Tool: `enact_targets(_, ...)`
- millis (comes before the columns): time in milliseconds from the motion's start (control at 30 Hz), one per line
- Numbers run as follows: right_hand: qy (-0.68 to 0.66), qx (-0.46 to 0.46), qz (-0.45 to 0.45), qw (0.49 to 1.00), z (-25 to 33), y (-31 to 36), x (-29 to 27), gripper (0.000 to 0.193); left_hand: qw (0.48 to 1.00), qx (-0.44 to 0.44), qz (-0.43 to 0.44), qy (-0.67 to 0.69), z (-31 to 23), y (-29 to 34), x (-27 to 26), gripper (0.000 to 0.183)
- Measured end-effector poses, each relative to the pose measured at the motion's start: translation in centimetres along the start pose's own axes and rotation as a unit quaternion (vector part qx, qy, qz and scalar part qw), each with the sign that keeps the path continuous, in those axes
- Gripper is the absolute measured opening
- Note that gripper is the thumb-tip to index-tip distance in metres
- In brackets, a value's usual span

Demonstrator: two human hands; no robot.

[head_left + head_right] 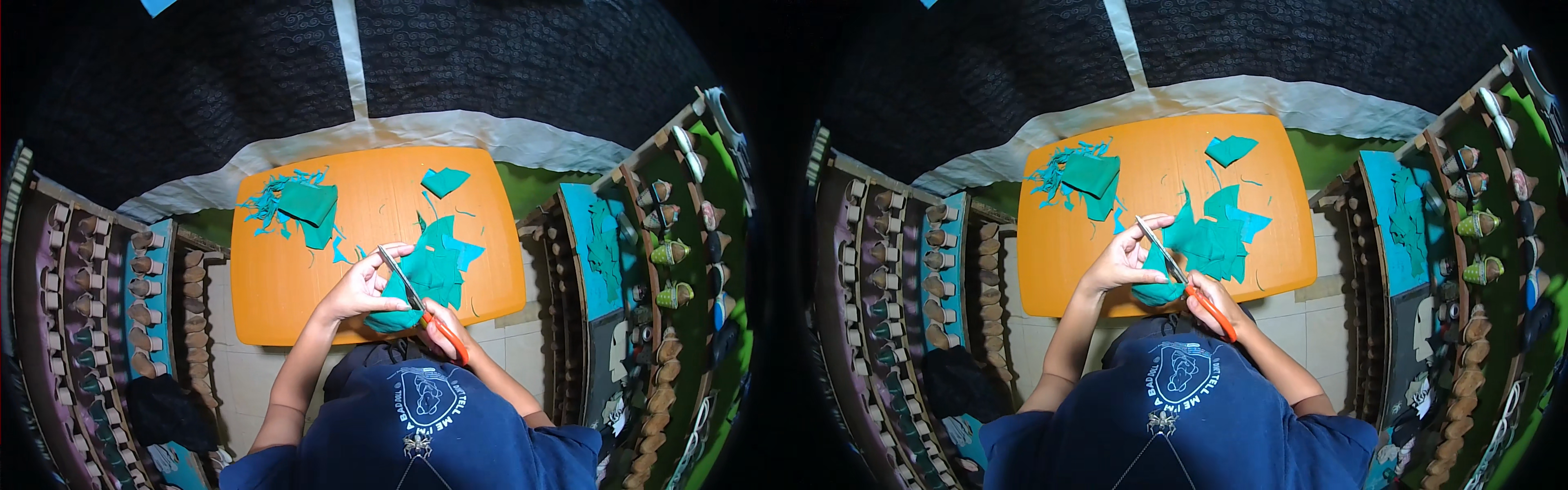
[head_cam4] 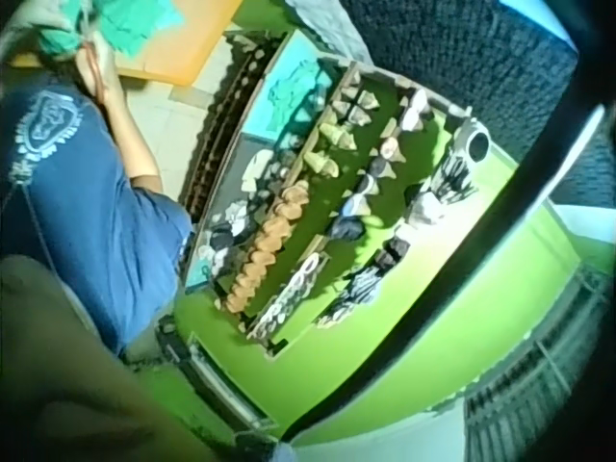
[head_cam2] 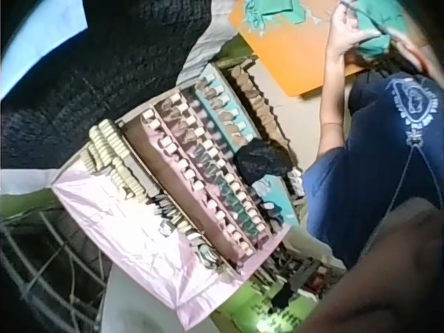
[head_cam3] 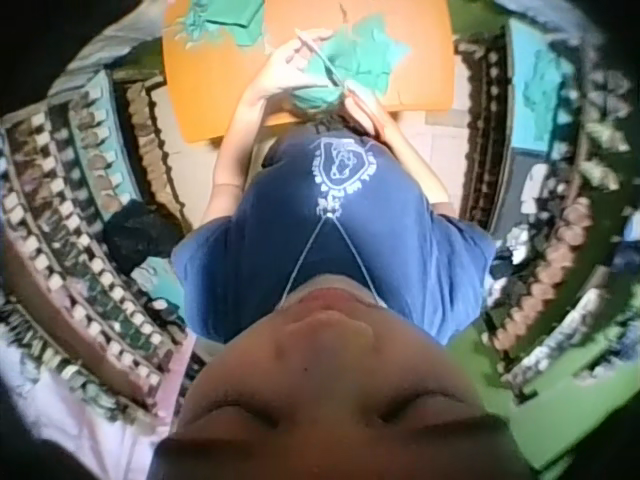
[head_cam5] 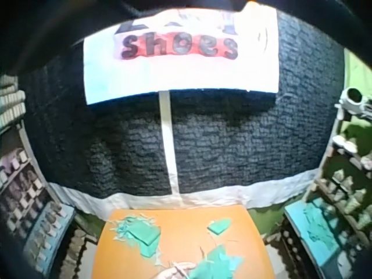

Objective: The person cuts a green fabric sheet into smaller pieces using orange-handled scissors on an orange table. They repeatedly reposition the fabric and trim edges to create multiple cut pieces, which accumulate on the table surface.

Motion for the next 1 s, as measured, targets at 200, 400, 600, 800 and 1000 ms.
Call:
enact_targets(200,-0.092,-0.007,-0.106,0.990,-1.0,2.3,-2.2,0.054,0.999,0.042,-0.012,0.021,0.8,-3.2,0.0,0.085)
enact_targets(400,-0.089,-0.007,-0.211,0.973,-0.1,4.7,-5.6,0.049,0.992,0.037,-0.058,0.102,4.4,-8.7,0.2,0.084)
enact_targets(600,-0.054,0.014,-0.239,0.969,-1.9,6.8,-6.4,0.043,0.896,0.076,-0.359,-0.250,13.7,-11.0,-8.4,0.063)
enact_targets(800,-0.011,0.073,-0.203,0.976,-3.0,7.7,-5.5,0.037,0.927,0.118,-0.355,0.016,13.3,-9.8,-10.0,0.044)
enact_targets(1000,0.020,0.047,-0.196,0.979,-3.1,7.8,-5.4,0.034,0.948,0.109,-0.270,0.128,7.8,-8.9,-6.2,0.048)
Point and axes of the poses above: each hand's wrist, its own y-axis away from the middle knuckle, its own x-axis out of the palm, z = x × y, the point moved 10 cm from there along -y, towards the middle knuckle, and after that the axes turned 14 degrees about -x, right-handed, at the moved point
